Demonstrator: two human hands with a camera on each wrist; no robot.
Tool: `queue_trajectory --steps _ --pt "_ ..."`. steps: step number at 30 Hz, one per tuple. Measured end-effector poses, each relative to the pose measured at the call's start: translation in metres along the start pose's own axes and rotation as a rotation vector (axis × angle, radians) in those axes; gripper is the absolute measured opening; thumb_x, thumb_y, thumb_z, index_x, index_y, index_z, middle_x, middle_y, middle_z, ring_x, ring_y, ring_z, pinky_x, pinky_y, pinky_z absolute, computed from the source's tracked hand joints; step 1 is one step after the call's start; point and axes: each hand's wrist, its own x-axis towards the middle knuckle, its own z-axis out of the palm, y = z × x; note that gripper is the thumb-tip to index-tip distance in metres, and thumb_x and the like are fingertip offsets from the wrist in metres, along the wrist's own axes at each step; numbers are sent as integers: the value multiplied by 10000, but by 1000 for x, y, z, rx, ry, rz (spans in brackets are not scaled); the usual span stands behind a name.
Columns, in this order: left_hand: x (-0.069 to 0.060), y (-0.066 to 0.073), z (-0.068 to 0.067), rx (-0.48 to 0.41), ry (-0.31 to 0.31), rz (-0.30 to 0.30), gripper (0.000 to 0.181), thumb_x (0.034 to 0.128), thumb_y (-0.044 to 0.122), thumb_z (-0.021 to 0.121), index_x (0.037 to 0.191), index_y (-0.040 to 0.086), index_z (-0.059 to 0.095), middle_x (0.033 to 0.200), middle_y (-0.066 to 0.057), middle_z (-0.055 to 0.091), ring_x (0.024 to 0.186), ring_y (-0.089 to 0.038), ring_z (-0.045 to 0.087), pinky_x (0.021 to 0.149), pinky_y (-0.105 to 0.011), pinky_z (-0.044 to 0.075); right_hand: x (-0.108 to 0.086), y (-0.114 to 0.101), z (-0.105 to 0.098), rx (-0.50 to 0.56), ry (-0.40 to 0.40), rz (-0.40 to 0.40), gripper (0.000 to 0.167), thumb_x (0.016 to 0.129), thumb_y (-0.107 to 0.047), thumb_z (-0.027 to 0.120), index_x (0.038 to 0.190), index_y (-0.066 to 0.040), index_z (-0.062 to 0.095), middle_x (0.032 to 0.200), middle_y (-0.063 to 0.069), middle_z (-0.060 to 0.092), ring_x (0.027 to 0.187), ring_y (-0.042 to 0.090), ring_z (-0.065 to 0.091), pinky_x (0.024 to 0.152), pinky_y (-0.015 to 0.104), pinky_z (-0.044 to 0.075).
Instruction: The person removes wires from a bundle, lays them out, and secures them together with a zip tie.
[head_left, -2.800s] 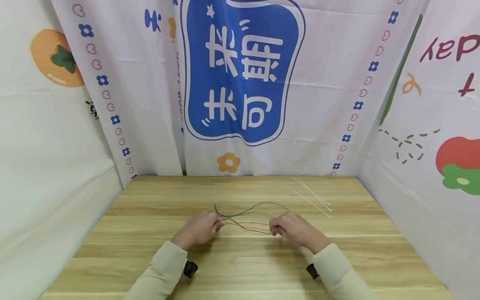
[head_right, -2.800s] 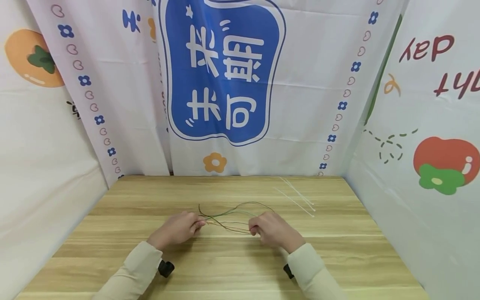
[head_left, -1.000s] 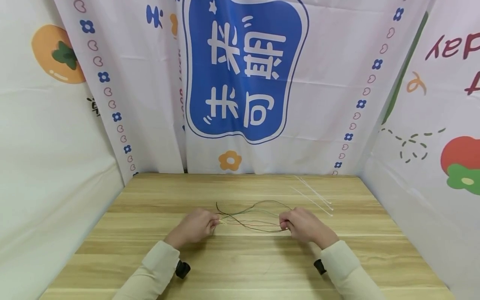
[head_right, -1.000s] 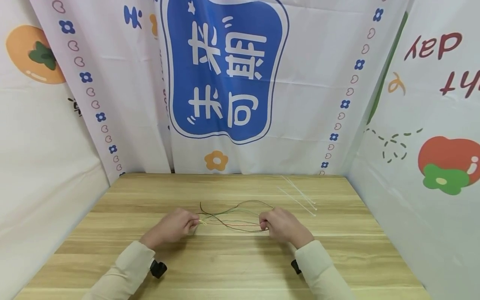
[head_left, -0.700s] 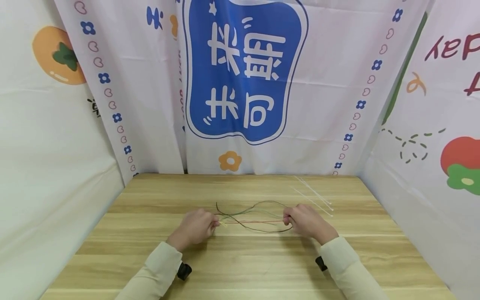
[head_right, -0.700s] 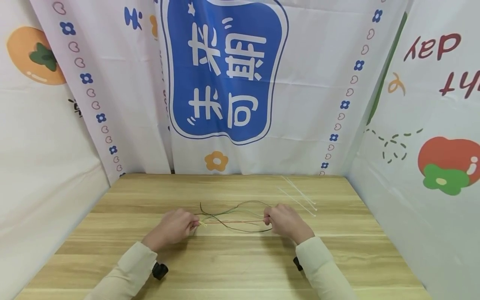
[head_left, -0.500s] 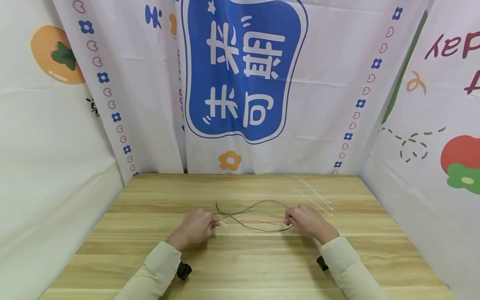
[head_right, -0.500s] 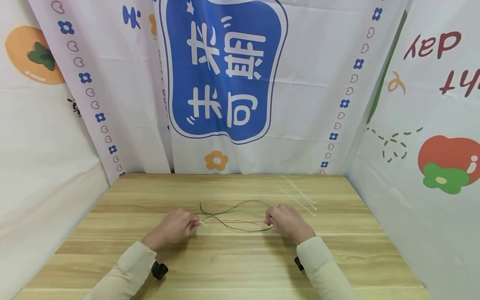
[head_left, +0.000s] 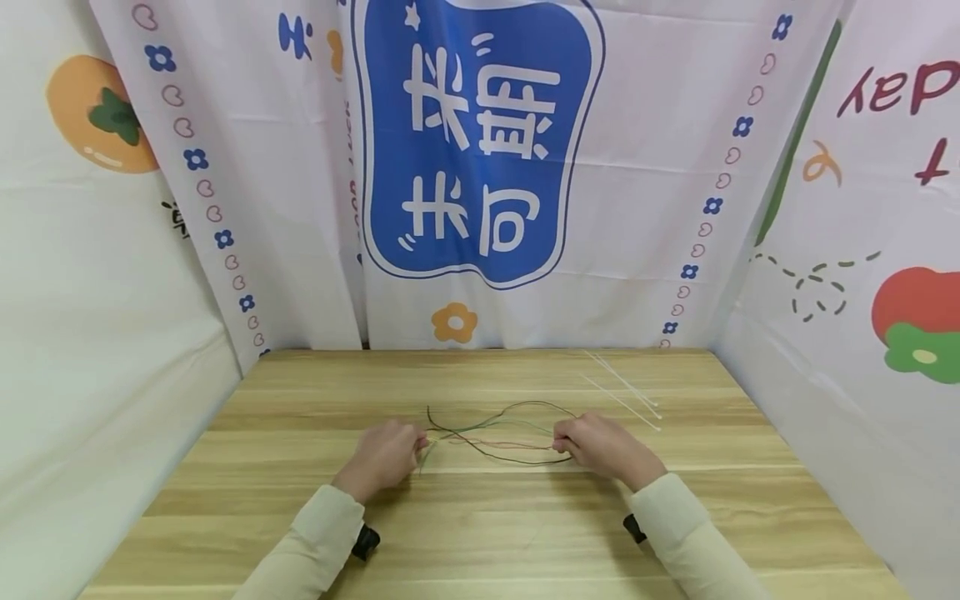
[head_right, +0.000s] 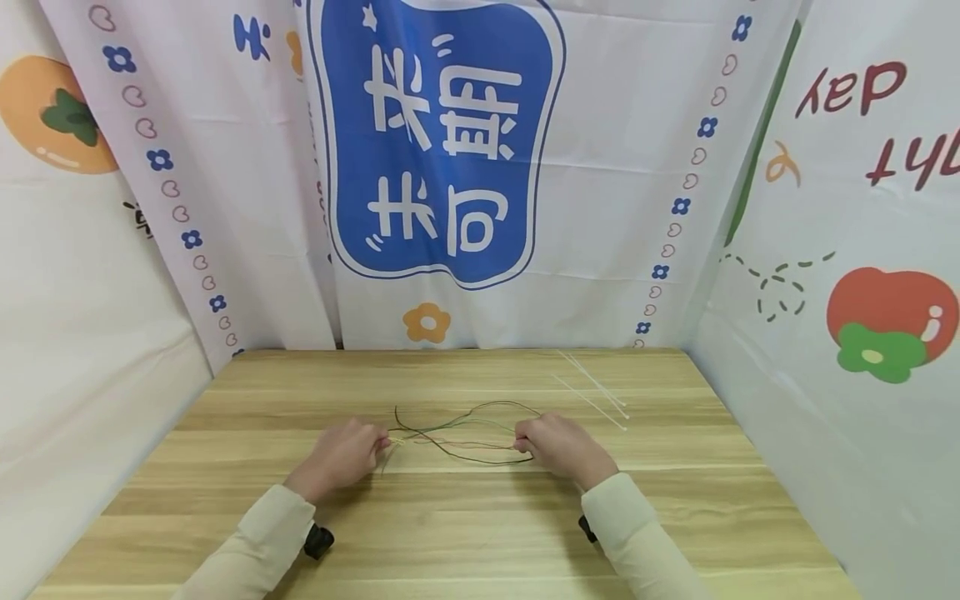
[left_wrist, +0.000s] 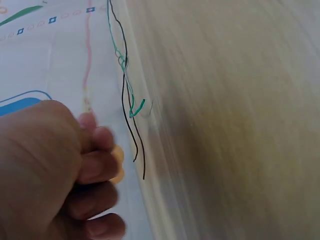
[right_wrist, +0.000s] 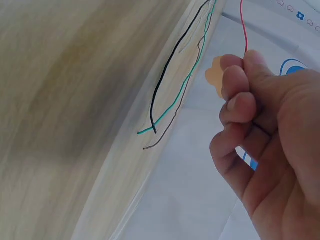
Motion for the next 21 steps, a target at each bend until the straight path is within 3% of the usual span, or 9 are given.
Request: queue_trajectory --steps 9,21 --pt "-10 -3 1 -122 -103 -12 464 1103 196 554 641 211 502 614 64 433 592 -101 445 567 -290 393 4 -4 8 -26 -29 22 202 1034 -147 685 832 -144 675 685 -106 553 600 13 417 600 220 408" --pt "-15 -11 -10 -152 -126 -97 460 1137 245 470 683 185 501 619 37 430 575 -130 419 568 -325 375 8 -3 12 -45 -31 87 223 1047 -187 672 826 -159 663 665 -102 518 581 30 414 587 233 391"
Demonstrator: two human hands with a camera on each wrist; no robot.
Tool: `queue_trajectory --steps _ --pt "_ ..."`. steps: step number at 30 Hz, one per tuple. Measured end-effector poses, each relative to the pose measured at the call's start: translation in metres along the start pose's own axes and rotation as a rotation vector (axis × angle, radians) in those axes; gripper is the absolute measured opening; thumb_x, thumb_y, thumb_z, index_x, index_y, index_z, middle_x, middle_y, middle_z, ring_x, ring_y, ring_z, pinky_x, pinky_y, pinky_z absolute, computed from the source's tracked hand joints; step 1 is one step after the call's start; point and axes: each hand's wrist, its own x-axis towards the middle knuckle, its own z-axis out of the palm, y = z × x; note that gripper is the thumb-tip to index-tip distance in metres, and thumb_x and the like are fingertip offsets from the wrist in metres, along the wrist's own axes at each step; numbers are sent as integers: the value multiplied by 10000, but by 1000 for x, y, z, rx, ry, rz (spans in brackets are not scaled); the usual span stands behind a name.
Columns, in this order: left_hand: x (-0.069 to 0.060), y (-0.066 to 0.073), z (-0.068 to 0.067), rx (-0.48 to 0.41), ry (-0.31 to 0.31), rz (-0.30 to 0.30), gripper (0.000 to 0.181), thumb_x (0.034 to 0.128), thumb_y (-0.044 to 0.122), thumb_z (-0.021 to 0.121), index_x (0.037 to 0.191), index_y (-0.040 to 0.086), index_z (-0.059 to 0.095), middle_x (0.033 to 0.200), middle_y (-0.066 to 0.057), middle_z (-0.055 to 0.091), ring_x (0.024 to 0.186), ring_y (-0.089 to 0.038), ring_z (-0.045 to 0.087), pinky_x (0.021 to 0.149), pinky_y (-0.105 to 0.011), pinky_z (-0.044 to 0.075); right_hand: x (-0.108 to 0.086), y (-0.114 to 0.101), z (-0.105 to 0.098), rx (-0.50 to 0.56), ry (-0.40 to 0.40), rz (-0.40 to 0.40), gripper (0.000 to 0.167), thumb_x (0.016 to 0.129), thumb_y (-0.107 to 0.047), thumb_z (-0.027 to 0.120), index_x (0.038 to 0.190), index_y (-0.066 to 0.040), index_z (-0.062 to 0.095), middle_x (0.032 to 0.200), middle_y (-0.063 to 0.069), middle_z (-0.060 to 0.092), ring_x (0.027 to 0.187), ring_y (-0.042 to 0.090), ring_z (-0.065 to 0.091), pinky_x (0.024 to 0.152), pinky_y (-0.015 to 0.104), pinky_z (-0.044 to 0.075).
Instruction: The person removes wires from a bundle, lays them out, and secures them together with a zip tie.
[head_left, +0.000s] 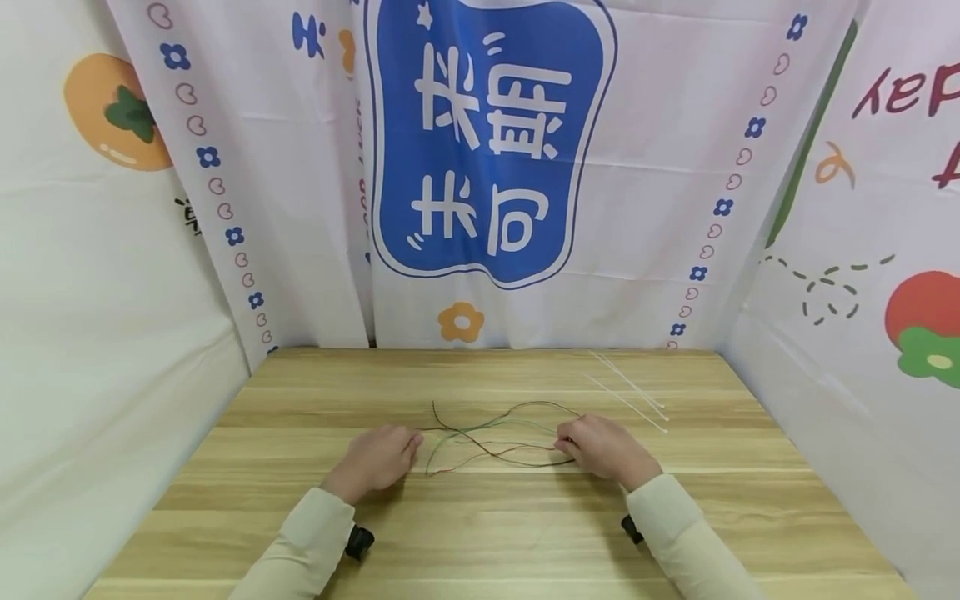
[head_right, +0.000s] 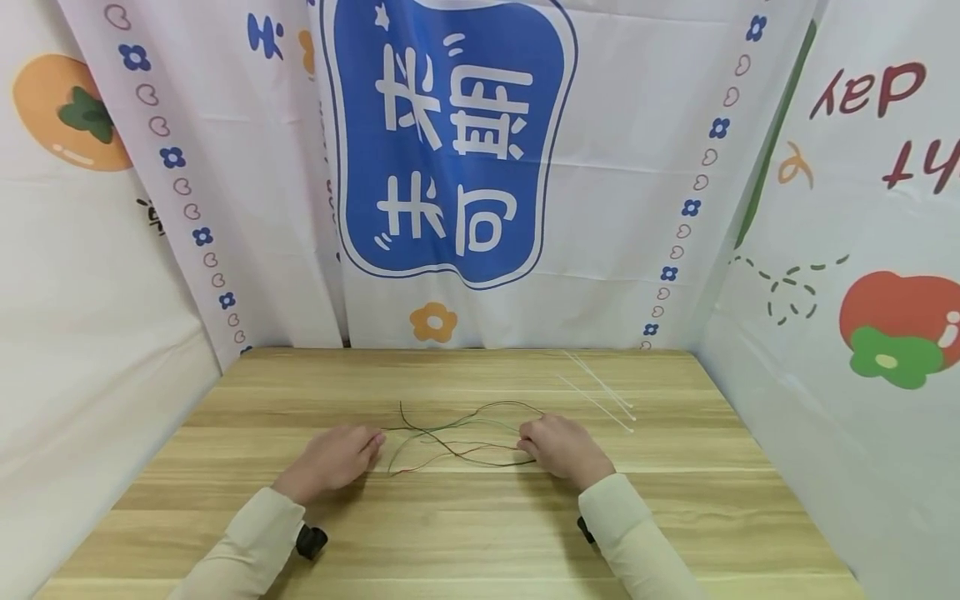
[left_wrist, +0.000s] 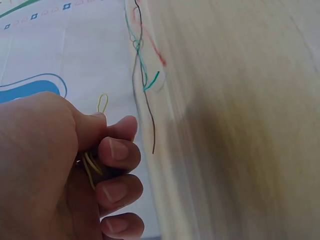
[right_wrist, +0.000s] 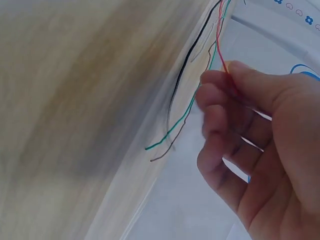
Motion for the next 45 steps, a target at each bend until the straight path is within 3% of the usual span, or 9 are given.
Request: queue_trajectory --steps 3,7,13,20,25,33,45 --pt "0 3 -3 -11 14 7 472 1139 248 469 673 184 499 605 40 419 553 -124 390 548 -311 353 -1 0 -1 -11 35 25 269 1036 -195 688 777 -180 618 656 -98 503 579 36 413 577 232 381" --pt "0 8 -5 -5 34 62 449 1134 231 482 686 195 485 603 63 402 551 -99 366 545 -283 328 0 -2 -3 -7 81 38 266 1022 -188 706 772 -196 615 686 -101 544 597 37 439 579 230 395" --pt "0 18 -3 -26 23 137 424 1134 221 485 712 201 517 607 85 416 544 -67 375 553 -261 349 4 -14 -6 70 89 -38 153 1012 -167 724 860 -149 713 751 -93 645 634 5 482 603 208 442" --pt "3 33 -1 -34 22 181 394 1132 206 484 746 195 562 639 99 482 581 -71 449 622 -295 411 10 -33 -10 169 55 -87 117 1025 -152 707 926 -103 743 782 -88 650 661 2 490 617 206 452" --pt "5 43 3 -26 26 207 405 1128 205 491 726 210 544 642 95 479 602 -75 461 654 -321 433 14 -46 -9 157 73 -129 111 1017 -168 723 914 -137 752 779 -97 659 660 -19 494 625 194 459" --pt "9 60 7 -86 -4 266 409 1132 188 481 727 195 530 627 97 430 576 -48 399 591 -262 385 19 -62 -5 223 66 -186 81 1022 -165 715 979 -119 766 825 -75 683 701 -31 523 653 177 491" --pt "15 73 14 -166 -77 325 386 1153 219 438 799 180 588 644 111 475 538 -15 386 555 -209 367 25 -74 -5 239 87 -261 90 1034 -154 698 980 -115 757 850 -65 700 721 -39 535 665 151 498"
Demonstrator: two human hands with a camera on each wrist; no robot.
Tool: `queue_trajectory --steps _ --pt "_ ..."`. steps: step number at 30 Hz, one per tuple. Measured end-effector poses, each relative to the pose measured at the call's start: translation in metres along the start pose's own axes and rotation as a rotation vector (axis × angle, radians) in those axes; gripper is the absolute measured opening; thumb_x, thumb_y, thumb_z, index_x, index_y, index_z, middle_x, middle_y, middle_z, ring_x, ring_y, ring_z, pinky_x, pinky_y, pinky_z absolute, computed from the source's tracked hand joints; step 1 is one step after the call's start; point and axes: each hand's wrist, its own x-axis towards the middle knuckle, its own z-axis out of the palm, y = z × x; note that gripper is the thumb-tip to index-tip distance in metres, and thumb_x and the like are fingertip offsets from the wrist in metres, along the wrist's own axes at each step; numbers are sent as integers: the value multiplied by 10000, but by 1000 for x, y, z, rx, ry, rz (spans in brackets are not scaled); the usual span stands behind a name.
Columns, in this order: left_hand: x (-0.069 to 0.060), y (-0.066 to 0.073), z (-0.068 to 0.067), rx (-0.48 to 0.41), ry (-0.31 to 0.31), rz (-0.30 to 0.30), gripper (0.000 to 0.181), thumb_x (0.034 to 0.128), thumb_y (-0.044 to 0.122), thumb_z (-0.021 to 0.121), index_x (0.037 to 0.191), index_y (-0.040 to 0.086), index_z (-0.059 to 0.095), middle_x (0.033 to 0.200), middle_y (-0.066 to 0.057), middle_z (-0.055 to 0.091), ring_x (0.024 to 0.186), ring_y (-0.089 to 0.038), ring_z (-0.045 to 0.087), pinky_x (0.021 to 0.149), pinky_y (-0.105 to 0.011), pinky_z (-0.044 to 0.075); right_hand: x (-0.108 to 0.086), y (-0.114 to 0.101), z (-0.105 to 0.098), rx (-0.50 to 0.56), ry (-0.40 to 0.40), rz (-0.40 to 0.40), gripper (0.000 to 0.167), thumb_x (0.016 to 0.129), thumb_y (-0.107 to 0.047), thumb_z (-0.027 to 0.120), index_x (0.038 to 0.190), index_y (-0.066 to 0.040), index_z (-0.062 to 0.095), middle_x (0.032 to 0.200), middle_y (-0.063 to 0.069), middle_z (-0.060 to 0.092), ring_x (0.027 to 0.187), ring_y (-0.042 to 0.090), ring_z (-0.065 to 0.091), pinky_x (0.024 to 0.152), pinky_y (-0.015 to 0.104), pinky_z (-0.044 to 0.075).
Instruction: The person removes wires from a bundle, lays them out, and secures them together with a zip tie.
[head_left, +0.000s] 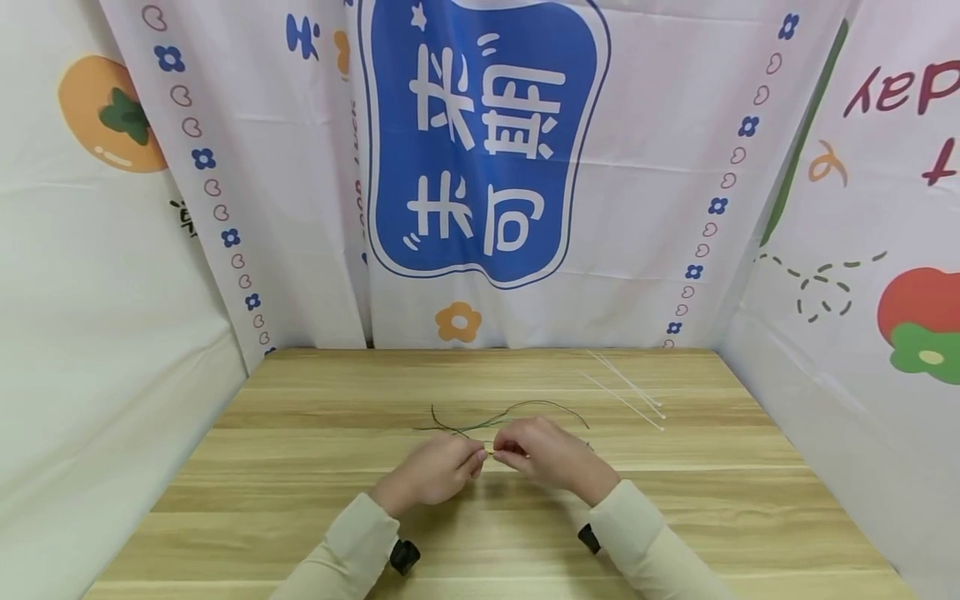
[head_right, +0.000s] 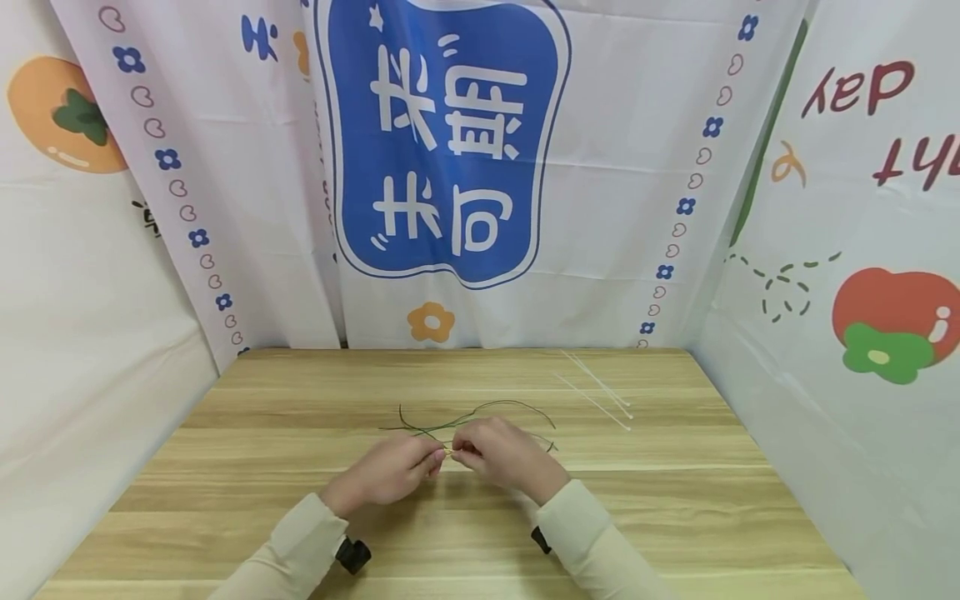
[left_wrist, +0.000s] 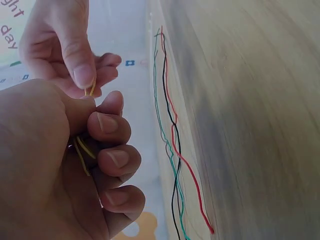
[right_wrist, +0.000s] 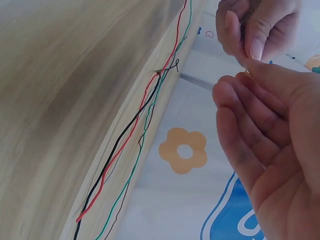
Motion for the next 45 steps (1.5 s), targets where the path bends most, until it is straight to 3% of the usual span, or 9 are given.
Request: queue_trajectory --steps 10,21,29,35,40,45 --pt "-1 -2 -1 -20 -15 25 401 1147 193 453 805 92 637 626 116 427 542 -14 366 568 -213 349 -2 4 -4 42 -4 -8 139 1031 -111 691 907 -86 750 737 -93 602 642 -45 460 595 151 442" --pt "-10 -9 -8 20 0 37 358 1130 198 503 794 180 627 683 128 509 597 5 418 622 -226 425 -6 10 -7 55 11 63 161 1018 -98 688 871 -108 754 690 -112 595 595 -43 469 571 174 443" --pt "-9 -8 -2 70 22 70 341 1109 181 550 773 187 605 676 146 480 617 13 412 633 -212 417 -3 7 1 89 -36 72 93 1031 -133 693 960 -114 750 798 -84 677 674 -43 547 639 176 513" --pt "-4 -2 3 43 15 114 311 1102 183 564 800 161 636 705 122 551 647 23 440 651 -191 437 1 2 8 122 -77 41 52 1028 -174 712 989 -160 744 905 -67 739 767 -52 603 717 168 545" --pt "-4 -2 3 33 10 96 320 1113 201 545 808 167 639 709 112 581 626 30 430 636 -188 437 3 2 10 155 -104 53 67 1029 -149 704 968 -153 731 881 -33 737 720 -43 564 674 173 525" --pt "-8 -4 -2 75 45 62 337 1114 205 546 791 184 638 688 133 558 582 26 413 587 -194 417 1 3 7 119 -153 54 124 1038 -135 685 915 -150 692 783 -100 629 668 -43 478 622 164 452"
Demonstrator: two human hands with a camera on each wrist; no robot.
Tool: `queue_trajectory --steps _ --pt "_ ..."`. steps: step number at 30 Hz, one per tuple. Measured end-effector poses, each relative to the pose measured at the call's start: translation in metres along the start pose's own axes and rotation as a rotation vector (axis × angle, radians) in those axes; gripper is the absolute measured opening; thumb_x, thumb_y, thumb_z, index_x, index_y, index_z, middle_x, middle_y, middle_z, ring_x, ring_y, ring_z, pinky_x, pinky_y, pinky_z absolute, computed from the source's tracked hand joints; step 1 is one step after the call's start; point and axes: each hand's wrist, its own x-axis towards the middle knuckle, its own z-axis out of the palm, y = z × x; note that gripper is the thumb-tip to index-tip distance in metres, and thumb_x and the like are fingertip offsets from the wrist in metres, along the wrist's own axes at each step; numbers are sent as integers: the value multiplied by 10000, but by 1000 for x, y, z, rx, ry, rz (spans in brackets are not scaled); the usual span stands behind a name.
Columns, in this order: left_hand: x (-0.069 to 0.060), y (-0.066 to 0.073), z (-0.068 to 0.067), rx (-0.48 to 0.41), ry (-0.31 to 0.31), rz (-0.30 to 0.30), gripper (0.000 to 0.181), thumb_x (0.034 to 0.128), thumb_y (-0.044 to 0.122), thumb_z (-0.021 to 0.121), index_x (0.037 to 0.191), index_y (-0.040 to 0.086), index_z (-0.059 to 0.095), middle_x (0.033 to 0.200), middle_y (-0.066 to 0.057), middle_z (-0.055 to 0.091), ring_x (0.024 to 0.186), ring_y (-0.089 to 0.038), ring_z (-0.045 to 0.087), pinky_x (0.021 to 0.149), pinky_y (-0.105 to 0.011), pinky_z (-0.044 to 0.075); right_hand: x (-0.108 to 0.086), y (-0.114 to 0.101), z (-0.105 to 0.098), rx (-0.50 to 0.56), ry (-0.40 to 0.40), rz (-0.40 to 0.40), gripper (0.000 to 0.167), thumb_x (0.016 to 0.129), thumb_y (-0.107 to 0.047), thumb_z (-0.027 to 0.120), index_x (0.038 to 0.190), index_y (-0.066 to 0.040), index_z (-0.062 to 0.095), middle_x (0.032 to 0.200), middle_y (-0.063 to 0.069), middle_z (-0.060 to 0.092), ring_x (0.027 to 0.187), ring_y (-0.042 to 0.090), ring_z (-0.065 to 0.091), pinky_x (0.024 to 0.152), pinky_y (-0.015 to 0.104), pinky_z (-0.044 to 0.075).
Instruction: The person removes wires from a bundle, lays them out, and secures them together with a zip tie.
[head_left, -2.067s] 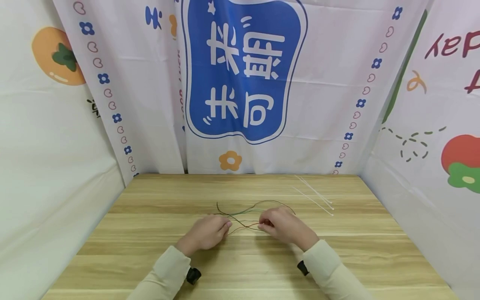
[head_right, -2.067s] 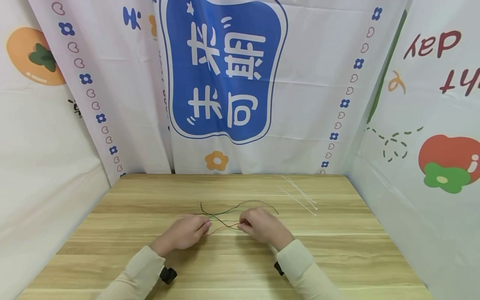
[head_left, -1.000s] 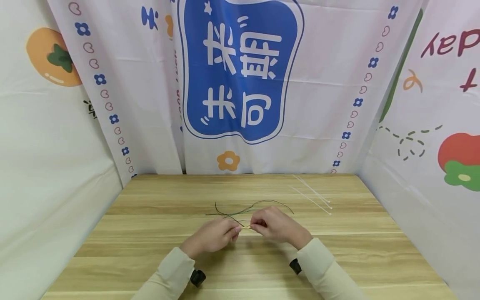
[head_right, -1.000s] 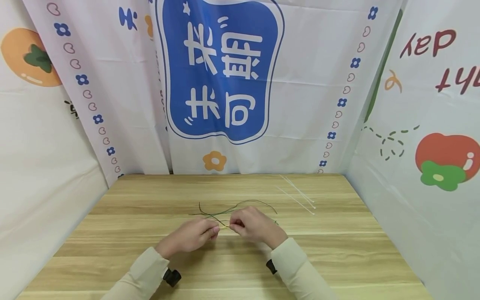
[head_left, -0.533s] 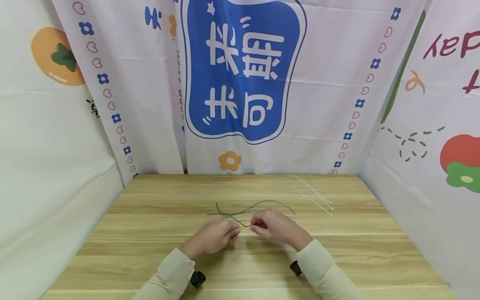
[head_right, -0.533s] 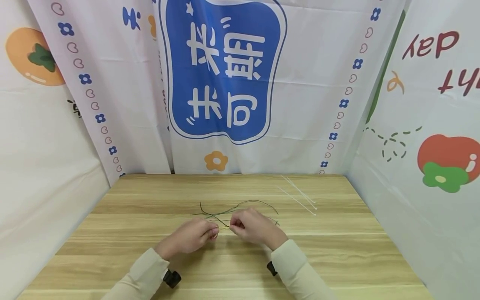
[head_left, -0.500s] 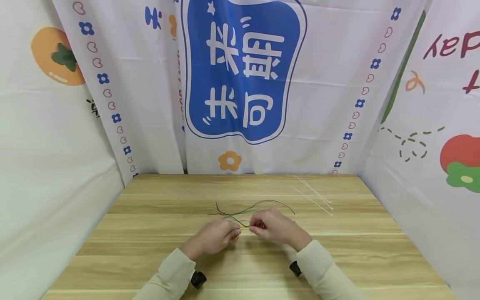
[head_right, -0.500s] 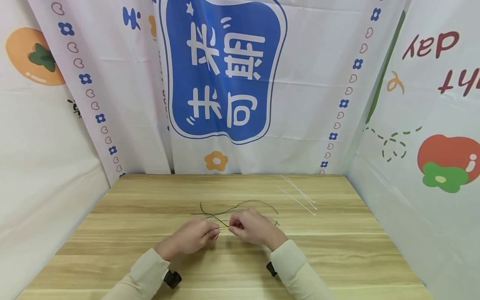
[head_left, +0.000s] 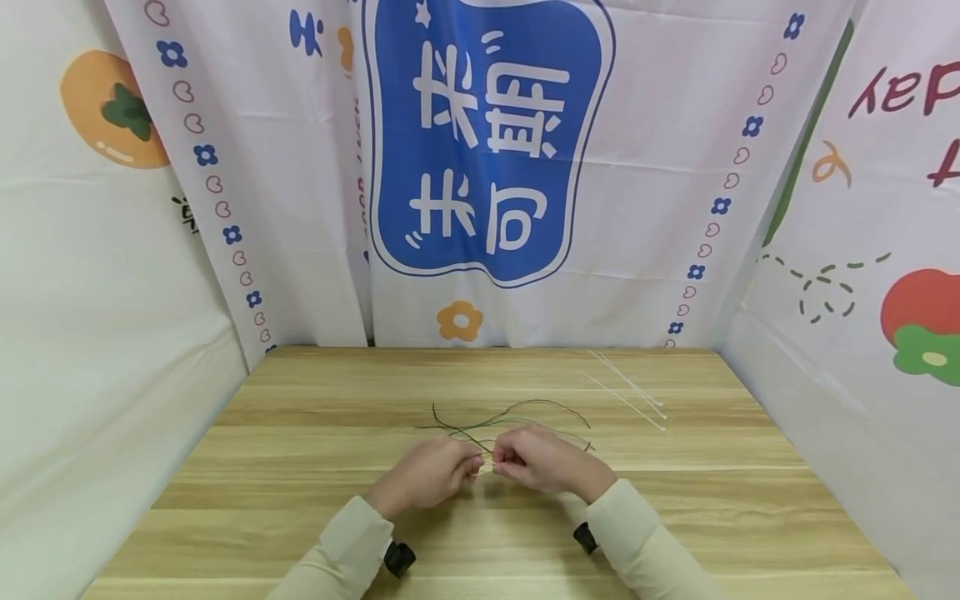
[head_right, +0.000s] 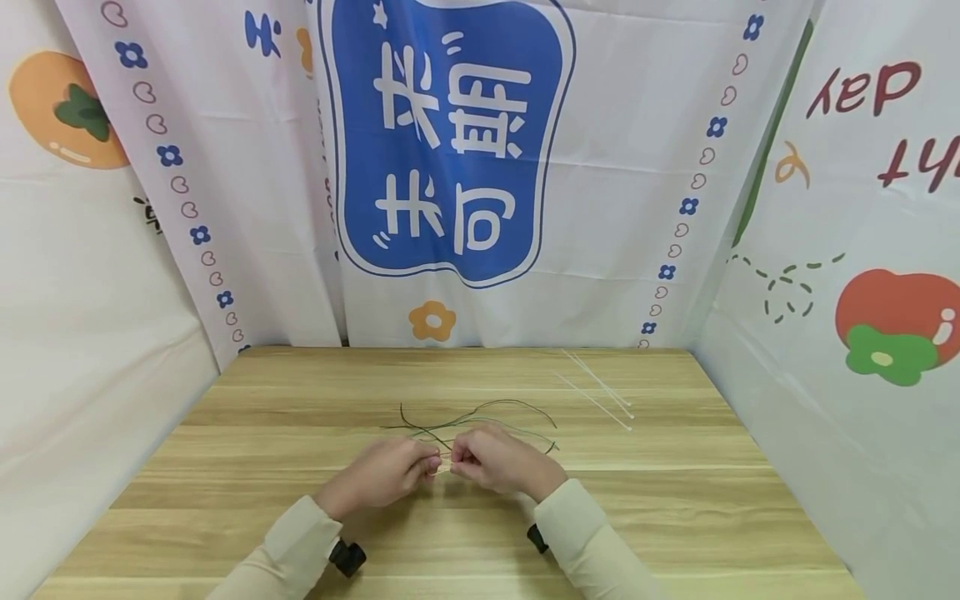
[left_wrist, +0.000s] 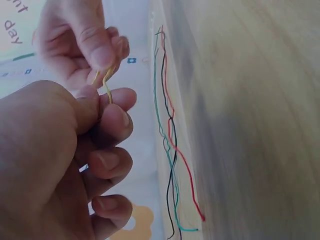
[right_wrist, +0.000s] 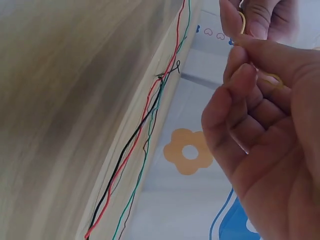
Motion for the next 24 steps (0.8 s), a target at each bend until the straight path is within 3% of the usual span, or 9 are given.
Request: queue_trajectory --steps 6,10,17,24 --pt "-4 -4 -8 4 23 -59 339 1118 221 537 801 218 659 644 155 535 534 20 429 538 -208 406 -6 4 -5 5 -11 31 124 1038 -120 681 921 -159 686 789 -110 627 658 -43 494 621 171 468" --pt "-3 -3 -6 -11 14 -25 318 1122 209 518 851 210 685 627 164 523 539 34 439 552 -197 414 -5 4 -3 19 18 29 105 1040 -178 693 936 -187 700 807 -120 656 677 -40 506 640 181 476" --pt "1 4 -2 -67 30 5 387 1144 240 477 787 175 611 616 158 488 513 25 377 514 -185 348 1 0 5 22 78 37 159 1011 -365 729 921 -238 697 784 -157 648 666 -23 491 623 177 440" --pt "1 0 -3 -75 52 -23 353 1139 226 484 849 158 673 649 165 543 544 35 430 543 -195 397 2 2 6 39 98 23 156 1017 -294 725 878 -236 683 755 -107 656 621 -36 446 580 169 388"
